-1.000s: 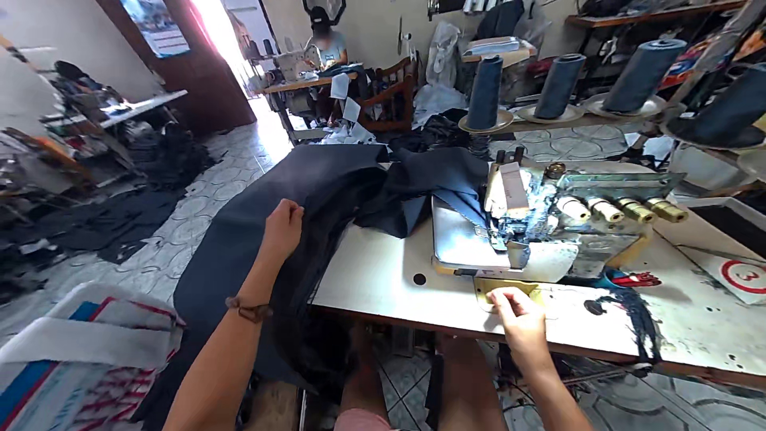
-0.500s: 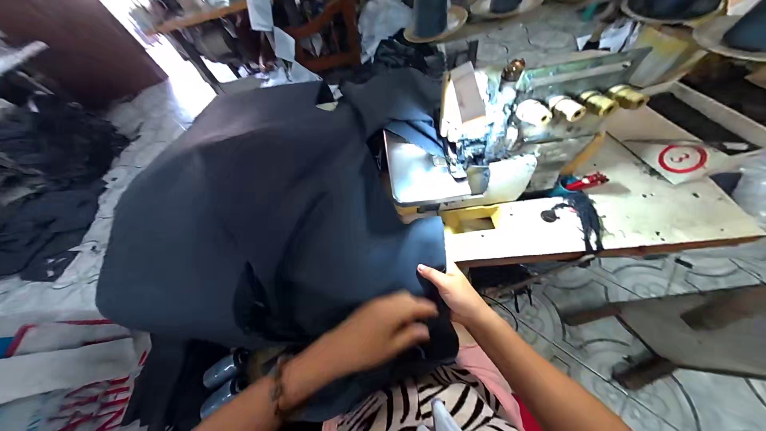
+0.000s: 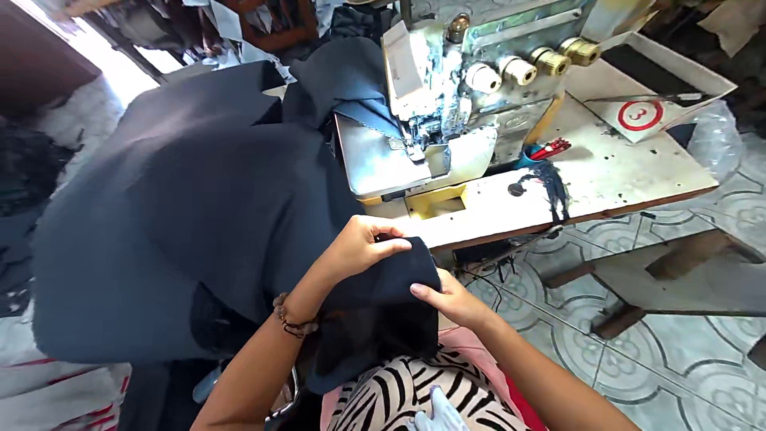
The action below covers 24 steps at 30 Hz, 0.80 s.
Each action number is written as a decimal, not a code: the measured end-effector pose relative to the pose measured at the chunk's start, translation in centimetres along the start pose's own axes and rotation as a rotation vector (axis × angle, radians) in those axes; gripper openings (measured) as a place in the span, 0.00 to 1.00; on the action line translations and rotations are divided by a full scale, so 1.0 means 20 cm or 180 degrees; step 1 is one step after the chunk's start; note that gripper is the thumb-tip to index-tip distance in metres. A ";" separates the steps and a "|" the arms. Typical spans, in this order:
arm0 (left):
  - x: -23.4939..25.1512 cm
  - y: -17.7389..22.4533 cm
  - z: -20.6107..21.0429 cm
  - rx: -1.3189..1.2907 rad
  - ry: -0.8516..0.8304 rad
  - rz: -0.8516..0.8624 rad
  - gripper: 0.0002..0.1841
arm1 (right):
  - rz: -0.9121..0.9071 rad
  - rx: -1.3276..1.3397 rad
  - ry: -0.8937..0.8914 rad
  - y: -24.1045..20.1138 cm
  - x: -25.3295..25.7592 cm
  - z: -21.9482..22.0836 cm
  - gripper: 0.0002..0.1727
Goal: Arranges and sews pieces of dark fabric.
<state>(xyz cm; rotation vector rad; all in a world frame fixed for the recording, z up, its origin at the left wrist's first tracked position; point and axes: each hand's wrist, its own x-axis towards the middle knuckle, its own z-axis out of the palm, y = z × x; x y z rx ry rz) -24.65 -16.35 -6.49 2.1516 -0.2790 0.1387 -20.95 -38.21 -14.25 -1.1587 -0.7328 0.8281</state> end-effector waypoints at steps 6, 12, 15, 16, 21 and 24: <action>-0.02 0.06 0.02 0.0354 0.0071 0.0292 0.04 | 0.0184 -0.0031 -0.0166 -0.14 0.15 -0.02 0.07; -0.03 0.06 0.06 0.0749 -0.0182 0.0547 0.12 | -0.0319 -0.1073 0.0310 -0.14 0.10 0.06 0.11; -0.03 0.07 0.00 0.1166 -0.0956 0.0517 0.29 | -0.1049 -0.1607 0.0056 -0.21 -0.03 -0.01 0.15; -0.03 0.07 -0.03 0.1402 -0.1075 0.0613 0.29 | -0.1228 -0.1606 0.0038 -0.25 -0.08 -0.06 0.14; -0.11 0.12 -0.33 0.2350 -0.0966 0.0137 0.07 | -0.1390 -0.0448 0.1456 -0.46 -0.37 -0.27 0.10; -0.26 0.08 -0.49 0.1776 -0.0634 -0.0337 0.04 | -0.1174 0.0190 0.2626 -0.50 -0.42 -0.37 0.11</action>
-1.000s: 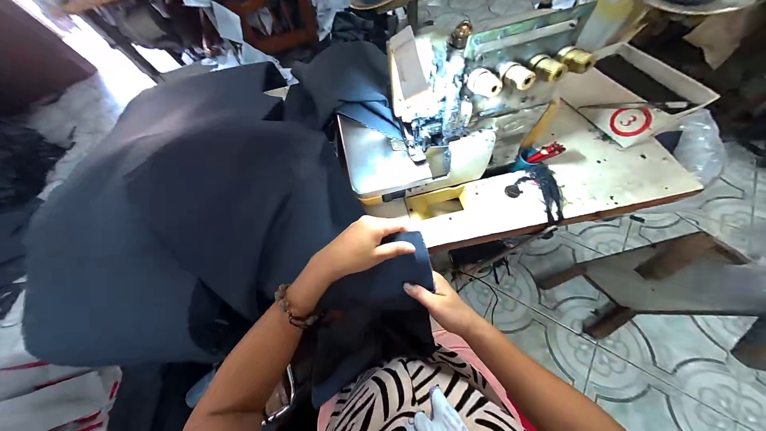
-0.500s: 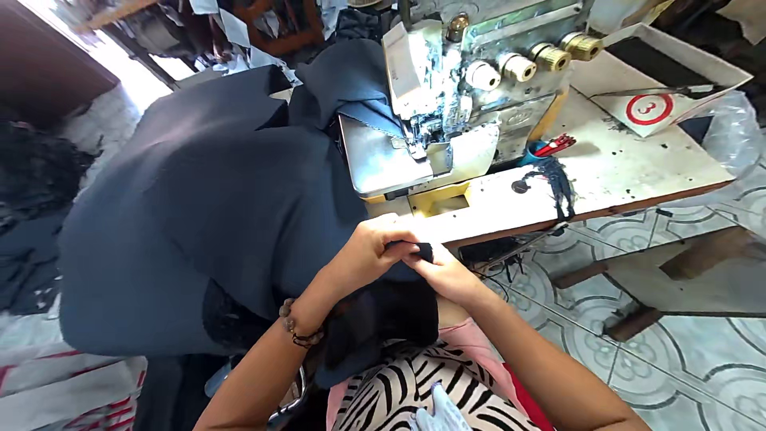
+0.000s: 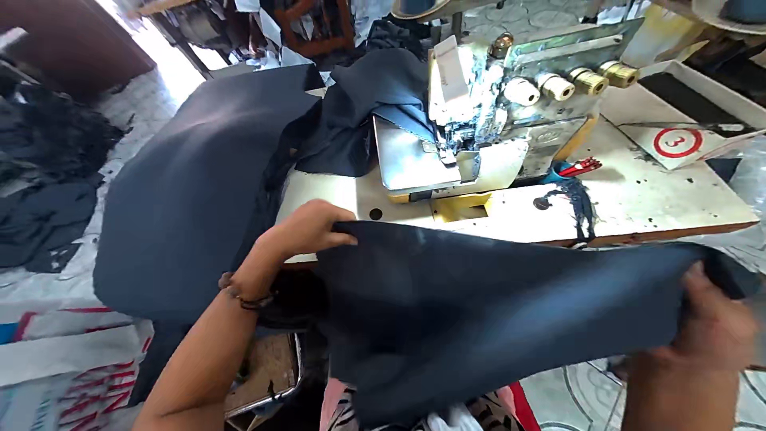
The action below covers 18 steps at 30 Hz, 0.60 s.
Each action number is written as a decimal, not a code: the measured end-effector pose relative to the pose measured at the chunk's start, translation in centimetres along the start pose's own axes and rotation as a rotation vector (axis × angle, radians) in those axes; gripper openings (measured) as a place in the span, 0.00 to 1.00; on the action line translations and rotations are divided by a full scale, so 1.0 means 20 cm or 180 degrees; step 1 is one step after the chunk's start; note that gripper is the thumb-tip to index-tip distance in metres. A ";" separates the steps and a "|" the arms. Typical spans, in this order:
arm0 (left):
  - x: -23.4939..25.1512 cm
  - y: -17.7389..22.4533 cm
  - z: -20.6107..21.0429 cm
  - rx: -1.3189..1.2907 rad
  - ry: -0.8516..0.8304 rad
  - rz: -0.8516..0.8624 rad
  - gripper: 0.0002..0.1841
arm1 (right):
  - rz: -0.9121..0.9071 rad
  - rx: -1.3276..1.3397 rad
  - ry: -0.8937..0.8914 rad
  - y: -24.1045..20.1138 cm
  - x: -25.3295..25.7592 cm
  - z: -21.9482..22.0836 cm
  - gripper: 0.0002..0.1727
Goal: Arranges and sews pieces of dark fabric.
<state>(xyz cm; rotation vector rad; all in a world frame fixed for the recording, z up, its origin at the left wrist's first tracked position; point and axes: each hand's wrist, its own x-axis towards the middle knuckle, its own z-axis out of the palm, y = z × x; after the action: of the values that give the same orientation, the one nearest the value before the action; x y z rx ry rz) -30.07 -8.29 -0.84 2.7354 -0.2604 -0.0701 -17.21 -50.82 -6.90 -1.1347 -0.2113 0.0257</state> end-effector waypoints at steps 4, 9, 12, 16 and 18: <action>-0.23 -0.05 0.03 -0.1850 0.0883 -0.0449 0.05 | 0.0430 -0.0176 0.0428 0.11 0.09 -0.09 0.14; -0.34 -0.01 0.00 -0.2330 0.1796 -0.0673 0.06 | 0.0657 -0.0332 0.0240 0.22 0.13 -0.06 0.13; -0.34 0.03 -0.11 -0.1587 0.1882 -0.0832 0.01 | 0.0717 -0.0659 0.0109 0.19 0.12 -0.06 0.10; -0.20 0.16 -0.44 0.0510 0.2308 -0.1461 0.12 | -0.0205 -0.1626 -0.2346 0.10 0.02 -0.05 0.14; -0.01 0.16 -0.55 0.1193 0.2556 -0.1670 0.16 | -0.0887 -0.1783 -0.3282 0.09 -0.12 0.13 0.17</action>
<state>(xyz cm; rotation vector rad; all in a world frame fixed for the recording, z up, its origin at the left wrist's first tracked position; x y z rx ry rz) -29.88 -7.07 10.56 2.8382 0.7253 0.9920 -19.82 -48.13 -7.80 -1.5547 -1.3579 0.3236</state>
